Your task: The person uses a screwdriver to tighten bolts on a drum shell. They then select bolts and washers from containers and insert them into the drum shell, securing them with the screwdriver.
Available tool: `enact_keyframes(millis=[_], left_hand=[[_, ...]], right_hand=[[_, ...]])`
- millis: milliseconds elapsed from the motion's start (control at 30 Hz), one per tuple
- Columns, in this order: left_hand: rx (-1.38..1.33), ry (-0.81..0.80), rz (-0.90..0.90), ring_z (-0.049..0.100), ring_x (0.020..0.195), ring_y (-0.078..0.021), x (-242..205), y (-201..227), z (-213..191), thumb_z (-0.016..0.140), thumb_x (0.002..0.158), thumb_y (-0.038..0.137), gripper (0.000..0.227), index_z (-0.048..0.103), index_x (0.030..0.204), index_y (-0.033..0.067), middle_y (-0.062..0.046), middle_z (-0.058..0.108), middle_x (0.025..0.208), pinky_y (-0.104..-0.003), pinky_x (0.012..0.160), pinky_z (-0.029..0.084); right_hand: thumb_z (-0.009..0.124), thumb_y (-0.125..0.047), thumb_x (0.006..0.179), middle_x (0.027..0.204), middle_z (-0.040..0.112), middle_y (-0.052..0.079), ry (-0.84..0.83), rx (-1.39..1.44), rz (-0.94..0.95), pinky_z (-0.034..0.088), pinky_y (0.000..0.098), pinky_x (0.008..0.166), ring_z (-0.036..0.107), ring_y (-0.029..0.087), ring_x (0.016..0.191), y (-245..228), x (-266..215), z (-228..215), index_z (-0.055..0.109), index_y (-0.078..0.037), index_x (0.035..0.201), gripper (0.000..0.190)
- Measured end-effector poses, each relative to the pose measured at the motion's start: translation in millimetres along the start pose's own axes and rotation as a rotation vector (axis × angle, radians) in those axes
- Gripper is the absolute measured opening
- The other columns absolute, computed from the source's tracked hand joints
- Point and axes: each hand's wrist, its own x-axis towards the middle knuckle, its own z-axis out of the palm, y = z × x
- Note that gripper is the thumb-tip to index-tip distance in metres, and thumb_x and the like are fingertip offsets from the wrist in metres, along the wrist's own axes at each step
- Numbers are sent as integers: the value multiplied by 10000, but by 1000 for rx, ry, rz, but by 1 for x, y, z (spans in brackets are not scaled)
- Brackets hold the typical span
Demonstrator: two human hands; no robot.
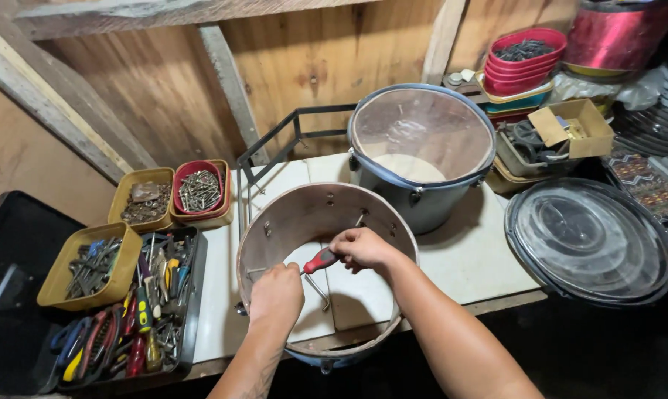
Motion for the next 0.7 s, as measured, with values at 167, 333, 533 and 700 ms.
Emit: enact_keyframes(millis=[167,333,533,700], left_hand=[[12,-117,-28,693,1010,-352,-3,7,-11,476,856,77,307,673,1087,120,-121,696,1064,-484,838,568],[2,-86,6,705,994,-362,-2,3,-9,466,862,70,304,678,1072,127,-118,704,1035,-485,840,576],[36,-81,-28,689,945,-370,-5,3,-8,450,888,74,279,657,1070,118,-129,681,997,-510,790,569],[56,-49,-41,661,1006,-343,-4,2,-6,467,880,55,303,648,1105,146,-113,673,1021,-497,799,573]], right_hand=[[620,65,751,768,625,129,-21,130,-76,591,327,558,574,171,563,12,14,2,659,13,1084,339],[773,-20,741,931,697,103,54,143,-55,571,227,579,669,184,704,-2,5,6,698,-23,1016,285],[593,-430,1011,890,659,158,91,-20,88,580,368,487,687,304,581,-33,-32,9,671,1,1021,438],[600,-471,1005,686,656,106,53,-269,63,481,308,417,635,225,513,-44,-45,9,661,-47,777,485]])
